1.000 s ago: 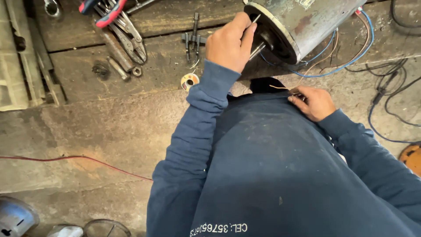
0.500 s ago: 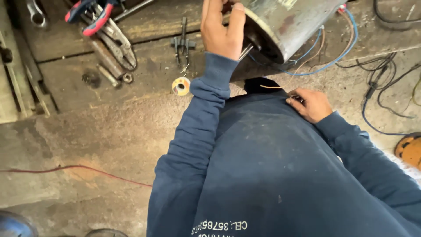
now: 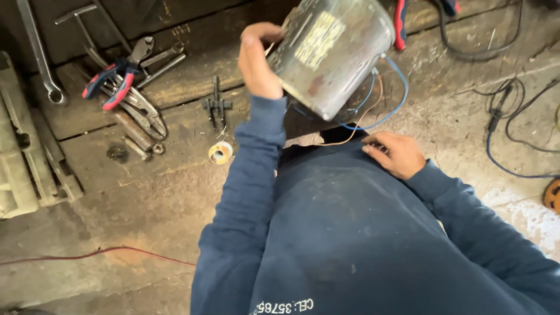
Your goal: The person works on a cylindrical electric motor, manipulating wires and using a hammer to tap the motor casing and shaft. They rotate the motor, insert a metal rod into the shaft, and repeatedly strike the casing with a hammer while holding the motor steady.
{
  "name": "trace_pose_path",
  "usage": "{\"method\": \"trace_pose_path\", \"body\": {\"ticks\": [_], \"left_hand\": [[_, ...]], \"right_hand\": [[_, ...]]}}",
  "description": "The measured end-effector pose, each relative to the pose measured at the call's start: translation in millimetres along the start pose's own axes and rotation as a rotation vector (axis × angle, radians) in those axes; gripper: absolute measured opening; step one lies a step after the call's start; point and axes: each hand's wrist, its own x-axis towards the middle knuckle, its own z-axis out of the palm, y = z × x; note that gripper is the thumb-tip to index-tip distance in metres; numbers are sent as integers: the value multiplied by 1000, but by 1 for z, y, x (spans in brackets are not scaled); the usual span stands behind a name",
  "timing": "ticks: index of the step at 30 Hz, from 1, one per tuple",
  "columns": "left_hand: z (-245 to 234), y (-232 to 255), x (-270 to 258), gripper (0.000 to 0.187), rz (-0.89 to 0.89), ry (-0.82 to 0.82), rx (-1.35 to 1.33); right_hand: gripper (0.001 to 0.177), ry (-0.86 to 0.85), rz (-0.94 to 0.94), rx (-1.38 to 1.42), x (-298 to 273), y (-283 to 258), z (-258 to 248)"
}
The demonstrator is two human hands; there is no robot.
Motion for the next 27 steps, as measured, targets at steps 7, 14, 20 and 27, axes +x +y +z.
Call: {"method": "trace_pose_path", "body": {"ticks": [7, 14, 20, 27], "left_hand": [[-24, 26, -54, 35, -133, 177, 239], [20, 73, -91, 77, -416, 121, 105], [29, 53, -91, 93, -554, 280, 240], [58, 58, -82, 70, -491, 464, 523]], "right_hand": [[14, 239, -174, 221, 40, 23, -89], [20, 282, -209, 452, 103, 70, -156], [16, 238, -338, 604, 185, 61, -182], [18, 57, -366, 895, 252, 14, -173]]}}
